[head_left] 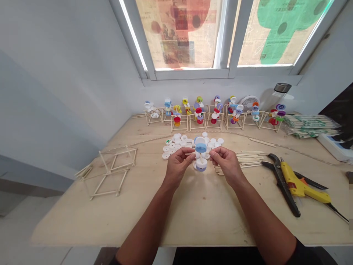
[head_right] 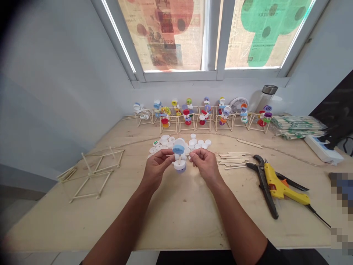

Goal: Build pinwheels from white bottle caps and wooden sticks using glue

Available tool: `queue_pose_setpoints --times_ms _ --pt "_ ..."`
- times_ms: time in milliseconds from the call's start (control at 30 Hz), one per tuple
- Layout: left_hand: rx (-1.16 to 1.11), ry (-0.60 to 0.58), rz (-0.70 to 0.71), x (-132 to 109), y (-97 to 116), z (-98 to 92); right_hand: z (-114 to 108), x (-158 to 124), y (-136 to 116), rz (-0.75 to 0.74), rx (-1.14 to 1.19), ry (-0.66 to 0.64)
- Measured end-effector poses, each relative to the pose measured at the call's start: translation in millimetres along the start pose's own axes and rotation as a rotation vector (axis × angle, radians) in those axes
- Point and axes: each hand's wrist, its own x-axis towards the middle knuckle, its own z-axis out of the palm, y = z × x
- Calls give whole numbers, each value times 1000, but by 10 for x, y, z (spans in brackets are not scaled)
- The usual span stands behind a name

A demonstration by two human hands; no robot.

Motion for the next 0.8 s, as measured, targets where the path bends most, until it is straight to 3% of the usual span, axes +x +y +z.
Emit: queue_pose_setpoints --times_ms 800 --pt "119 47 19 27 14 -22 -20 14 -1 -20 -29 88"
